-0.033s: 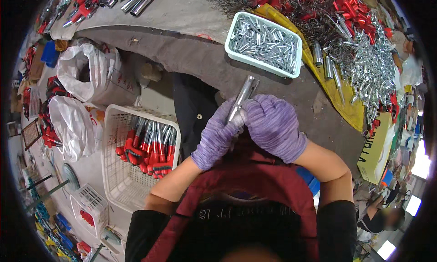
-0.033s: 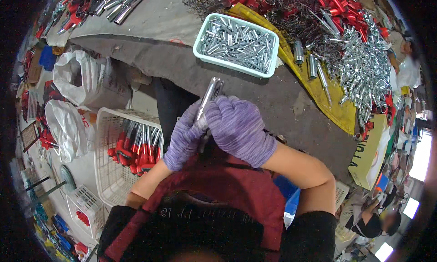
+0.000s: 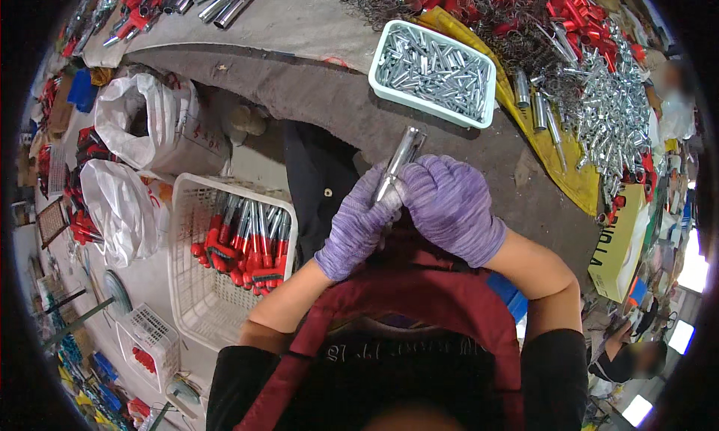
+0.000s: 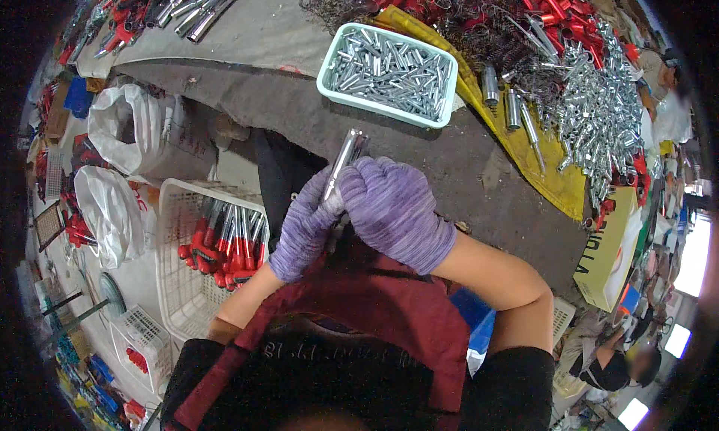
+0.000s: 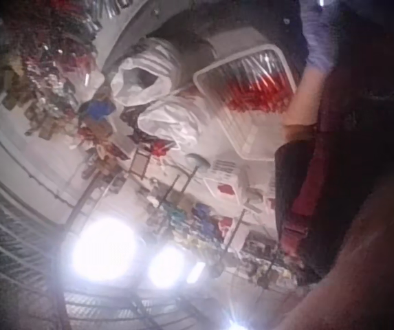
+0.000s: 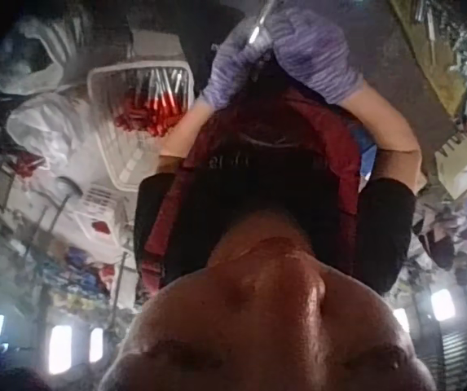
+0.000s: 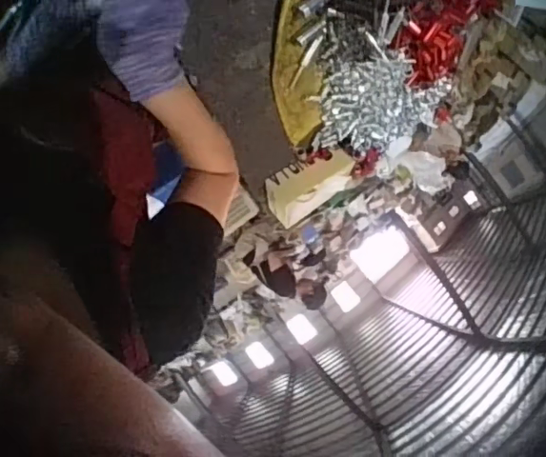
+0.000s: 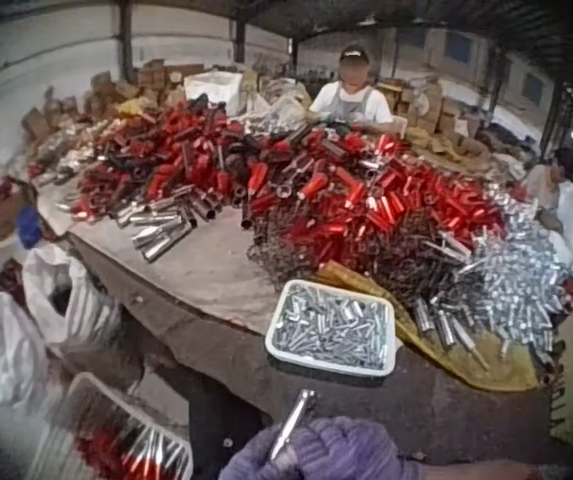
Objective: Assembling metal screwdriver shafts into red plastic handles using a manual press tool.
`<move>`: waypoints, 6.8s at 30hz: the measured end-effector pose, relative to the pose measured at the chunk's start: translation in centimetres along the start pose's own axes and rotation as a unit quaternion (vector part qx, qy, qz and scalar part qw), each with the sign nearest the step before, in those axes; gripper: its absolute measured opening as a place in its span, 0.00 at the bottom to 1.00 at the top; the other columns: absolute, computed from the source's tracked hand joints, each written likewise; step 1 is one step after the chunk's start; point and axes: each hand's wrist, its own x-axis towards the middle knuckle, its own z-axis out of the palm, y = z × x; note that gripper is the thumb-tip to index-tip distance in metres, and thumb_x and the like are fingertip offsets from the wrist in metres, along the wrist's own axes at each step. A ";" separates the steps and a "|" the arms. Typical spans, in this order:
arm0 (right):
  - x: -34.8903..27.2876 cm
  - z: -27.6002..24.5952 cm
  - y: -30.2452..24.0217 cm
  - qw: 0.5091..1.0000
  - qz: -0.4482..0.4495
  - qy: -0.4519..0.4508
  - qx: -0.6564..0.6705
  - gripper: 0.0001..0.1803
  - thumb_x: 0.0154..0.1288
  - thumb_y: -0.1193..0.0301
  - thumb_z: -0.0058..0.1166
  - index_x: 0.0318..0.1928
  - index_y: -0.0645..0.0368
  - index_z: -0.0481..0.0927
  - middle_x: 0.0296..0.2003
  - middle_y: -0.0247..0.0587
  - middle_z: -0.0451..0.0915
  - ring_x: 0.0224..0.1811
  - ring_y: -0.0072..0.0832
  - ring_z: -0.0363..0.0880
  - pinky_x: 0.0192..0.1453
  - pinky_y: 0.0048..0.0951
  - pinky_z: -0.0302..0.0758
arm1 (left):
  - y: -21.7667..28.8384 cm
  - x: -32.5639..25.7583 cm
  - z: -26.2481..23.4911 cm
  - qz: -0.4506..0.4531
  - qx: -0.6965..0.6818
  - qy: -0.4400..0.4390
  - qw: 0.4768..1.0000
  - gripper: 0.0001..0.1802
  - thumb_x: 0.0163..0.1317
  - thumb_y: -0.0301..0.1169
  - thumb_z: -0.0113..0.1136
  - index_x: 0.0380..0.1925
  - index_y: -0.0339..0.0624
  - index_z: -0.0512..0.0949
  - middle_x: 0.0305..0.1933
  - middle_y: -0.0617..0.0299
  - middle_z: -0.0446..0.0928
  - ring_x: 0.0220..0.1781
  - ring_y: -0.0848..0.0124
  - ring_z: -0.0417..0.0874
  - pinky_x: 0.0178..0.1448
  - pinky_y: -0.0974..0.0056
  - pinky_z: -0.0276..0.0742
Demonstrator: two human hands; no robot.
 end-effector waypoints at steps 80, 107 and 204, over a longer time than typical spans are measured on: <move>0.8 -6.0 8.7 0.834 0.300 0.214 0.411 0.25 0.56 0.65 0.57 0.54 0.56 0.70 0.41 0.43 0.77 0.44 0.31 0.76 0.50 0.29 0.71 | -5.9 -0.5 -1.3 -0.002 0.055 -0.140 0.989 0.19 0.60 0.45 0.57 0.42 0.44 0.69 0.30 0.66 0.69 0.32 0.75 0.70 0.38 0.69 0.68; 4.6 -1.7 19.9 0.948 0.262 -0.041 -0.178 0.16 0.57 0.64 0.50 0.47 0.52 0.75 0.41 0.43 0.75 0.46 0.39 0.74 0.50 0.38 0.71 | 3.8 9.9 4.6 0.447 0.376 -0.134 0.801 0.31 0.44 0.45 0.68 0.48 0.43 0.73 0.37 0.54 0.78 0.39 0.57 0.80 0.43 0.60 0.74; 2.1 -15.3 9.1 0.868 0.310 0.081 0.379 0.38 0.39 0.60 0.69 0.53 0.58 0.69 0.40 0.39 0.76 0.41 0.26 0.77 0.48 0.31 0.74 | 7.4 11.7 -5.8 0.506 0.412 -0.013 0.758 0.24 0.41 0.38 0.71 0.38 0.41 0.74 0.21 0.56 0.76 0.20 0.60 0.78 0.27 0.64 0.74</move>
